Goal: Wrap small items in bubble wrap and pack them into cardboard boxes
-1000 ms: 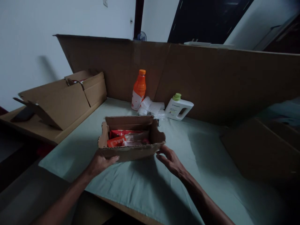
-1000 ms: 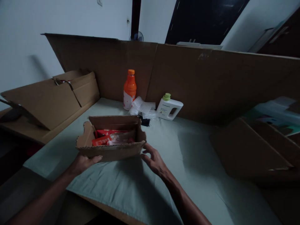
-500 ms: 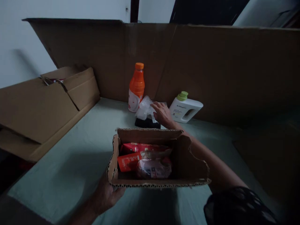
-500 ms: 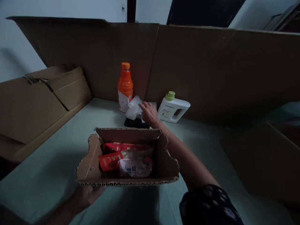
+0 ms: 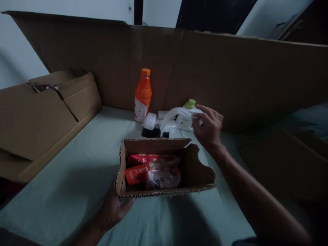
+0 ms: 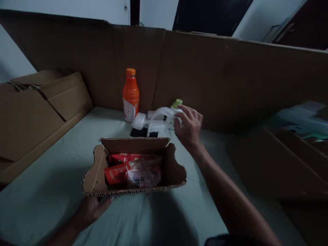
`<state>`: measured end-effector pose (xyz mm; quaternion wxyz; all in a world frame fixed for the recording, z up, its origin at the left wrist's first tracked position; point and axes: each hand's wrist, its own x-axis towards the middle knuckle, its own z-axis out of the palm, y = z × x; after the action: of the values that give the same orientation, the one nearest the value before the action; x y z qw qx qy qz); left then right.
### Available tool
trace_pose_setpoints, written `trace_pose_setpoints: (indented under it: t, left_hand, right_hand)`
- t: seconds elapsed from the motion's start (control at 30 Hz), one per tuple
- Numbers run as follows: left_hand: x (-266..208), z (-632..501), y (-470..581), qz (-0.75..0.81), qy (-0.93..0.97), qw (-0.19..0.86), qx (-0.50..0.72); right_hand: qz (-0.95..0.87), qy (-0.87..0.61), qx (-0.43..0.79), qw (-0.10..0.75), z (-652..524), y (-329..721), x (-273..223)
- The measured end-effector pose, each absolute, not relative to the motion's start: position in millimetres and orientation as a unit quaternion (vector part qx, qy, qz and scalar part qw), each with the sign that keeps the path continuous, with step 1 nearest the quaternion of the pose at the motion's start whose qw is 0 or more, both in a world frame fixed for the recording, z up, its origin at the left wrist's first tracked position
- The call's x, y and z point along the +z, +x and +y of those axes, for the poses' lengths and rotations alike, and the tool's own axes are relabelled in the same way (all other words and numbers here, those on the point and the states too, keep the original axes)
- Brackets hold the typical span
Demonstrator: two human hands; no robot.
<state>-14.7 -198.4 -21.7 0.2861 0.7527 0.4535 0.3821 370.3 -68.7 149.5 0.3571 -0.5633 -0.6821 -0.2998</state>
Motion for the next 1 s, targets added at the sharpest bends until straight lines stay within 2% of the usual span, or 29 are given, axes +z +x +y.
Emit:
trace_pose_setpoints:
  t: [0.17,0.27,0.33,0.43,0.63,0.73,0.83,1.0]
  left_hand:
    - [-0.1,-193.7,-13.4,0.442,0.74,0.354,0.363]
    - [10.1,-193.2,-12.7,0.464,0.722,0.377,0.348]
    - [15.4,-194.9,-12.4,0.479,0.713,0.37,0.355]
    - [23.0,-200.7,-14.9,0.485,0.71,0.361,0.363]
    - [33.1,-209.7,-18.2,0.49,0.713,0.331,0.377]
    - [30.9,-210.1,-12.6,0.498,0.701,0.339,0.382]
    - [20.8,-215.2,-10.6,0.519,0.696,0.33,0.37]
    - [2.1,-231.1,-14.0,0.533,0.702,0.336,0.333]
  right_hand:
    - [-0.708,-0.574,-0.346,0.221,-249.1,402.4,125.5]
    - [-0.74,-0.598,-0.268,0.151,-320.9,392.9,99.8]
    - [-0.774,-0.592,-0.181,0.133,-347.3,383.5,91.0]
    - [-0.803,-0.573,-0.054,0.156,-359.6,374.1,94.6]
    - [-0.693,-0.635,0.121,0.318,-301.8,353.0,100.4]
    - [-0.678,-0.606,0.204,0.362,-264.9,329.6,85.3]
    - [-0.684,-0.59,0.195,0.381,-261.6,311.2,60.7]
    - [-0.662,-0.648,0.113,0.36,-308.4,315.3,18.7]
